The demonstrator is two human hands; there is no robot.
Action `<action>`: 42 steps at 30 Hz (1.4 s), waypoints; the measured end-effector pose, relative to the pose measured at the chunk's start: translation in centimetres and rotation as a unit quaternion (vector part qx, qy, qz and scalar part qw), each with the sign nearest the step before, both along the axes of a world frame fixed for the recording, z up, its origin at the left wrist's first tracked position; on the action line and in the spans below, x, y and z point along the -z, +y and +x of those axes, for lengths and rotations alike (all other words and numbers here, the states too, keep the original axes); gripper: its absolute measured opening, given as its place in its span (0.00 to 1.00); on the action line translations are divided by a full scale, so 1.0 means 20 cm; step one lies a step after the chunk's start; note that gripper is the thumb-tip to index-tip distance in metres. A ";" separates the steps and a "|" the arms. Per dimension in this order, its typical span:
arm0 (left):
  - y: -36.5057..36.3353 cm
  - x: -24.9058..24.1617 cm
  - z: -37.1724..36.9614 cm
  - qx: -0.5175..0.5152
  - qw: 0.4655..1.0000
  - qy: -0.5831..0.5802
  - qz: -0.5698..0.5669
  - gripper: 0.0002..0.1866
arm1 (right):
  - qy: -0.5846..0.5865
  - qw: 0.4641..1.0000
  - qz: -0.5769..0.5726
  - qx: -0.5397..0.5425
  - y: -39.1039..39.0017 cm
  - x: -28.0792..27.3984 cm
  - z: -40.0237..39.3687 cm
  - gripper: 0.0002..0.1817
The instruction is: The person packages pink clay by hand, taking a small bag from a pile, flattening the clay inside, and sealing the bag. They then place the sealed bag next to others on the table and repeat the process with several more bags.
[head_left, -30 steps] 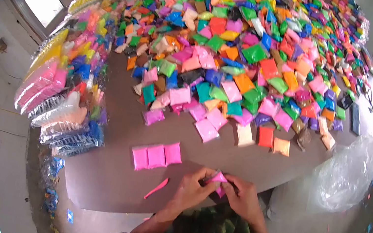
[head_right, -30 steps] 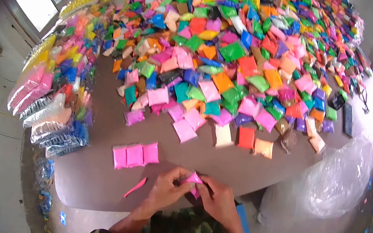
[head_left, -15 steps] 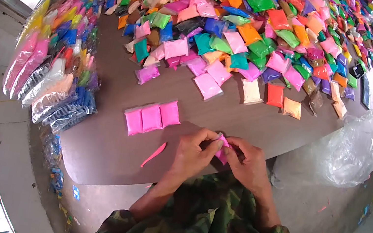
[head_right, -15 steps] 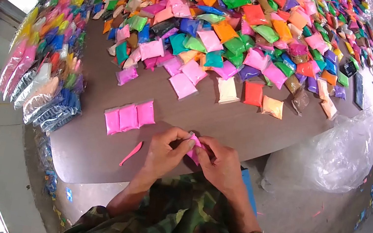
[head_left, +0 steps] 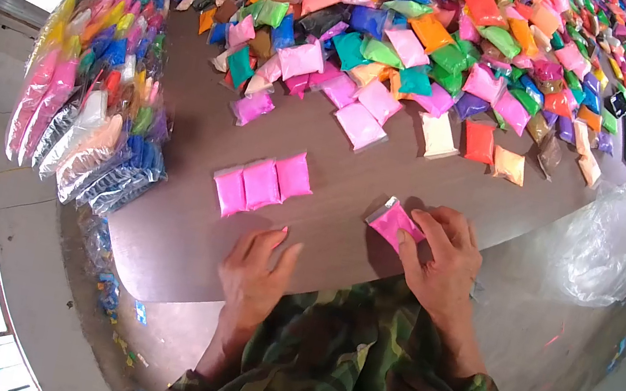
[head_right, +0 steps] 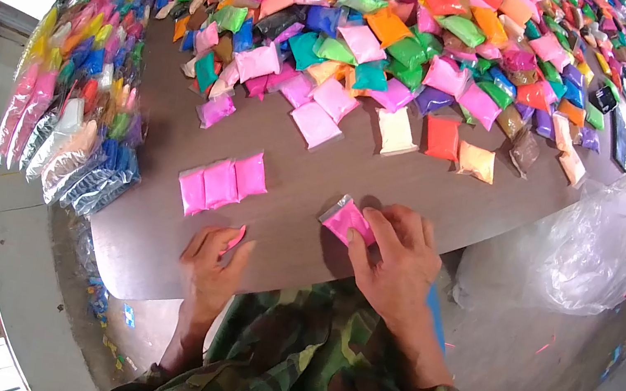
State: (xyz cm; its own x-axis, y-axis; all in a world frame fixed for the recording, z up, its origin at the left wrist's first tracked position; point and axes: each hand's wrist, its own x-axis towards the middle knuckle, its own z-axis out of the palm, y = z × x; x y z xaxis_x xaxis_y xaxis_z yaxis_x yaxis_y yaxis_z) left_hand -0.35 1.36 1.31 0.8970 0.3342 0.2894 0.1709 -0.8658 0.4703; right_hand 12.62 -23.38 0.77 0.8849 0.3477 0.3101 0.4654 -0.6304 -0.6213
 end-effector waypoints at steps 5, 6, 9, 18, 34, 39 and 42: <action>0.11 0.01 -0.09 -0.032 0.997 0.061 0.030 0.09 | -0.076 0.992 -0.030 -0.100 0.00 0.04 0.02 0.20; 0.11 0.01 -0.09 -0.039 0.996 0.080 -0.022 0.08 | -0.077 0.991 -0.034 -0.106 0.01 0.05 0.02 0.20; 0.11 0.02 -0.09 -0.024 0.992 0.097 -0.079 0.07 | -0.078 0.989 -0.046 -0.119 0.01 0.07 0.01 0.20; -0.07 0.03 -0.02 0.041 0.995 0.062 -0.071 0.07 | -0.103 0.984 -0.081 -0.123 0.04 0.11 -0.02 0.19; -0.28 0.18 0.34 0.117 0.990 0.012 -0.081 0.03 | -0.114 0.988 -0.039 -0.094 0.07 0.14 -0.02 0.22; -0.26 0.17 0.40 0.117 0.992 0.002 -0.045 0.03 | -0.133 0.988 -0.006 -0.075 0.08 0.19 -0.02 0.21; -0.27 0.16 0.44 0.124 0.989 -0.002 -0.084 0.03 | -0.133 0.988 0.011 -0.072 0.08 0.19 -0.03 0.21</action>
State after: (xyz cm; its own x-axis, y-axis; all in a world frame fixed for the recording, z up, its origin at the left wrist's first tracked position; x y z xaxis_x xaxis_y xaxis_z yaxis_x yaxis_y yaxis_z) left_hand 8.49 -4.06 -1.84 0.9566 0.1470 0.2518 -0.0391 -0.7910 0.6106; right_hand 12.10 -21.83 -3.13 0.7132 0.4540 0.5341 0.6977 -0.5337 -0.4779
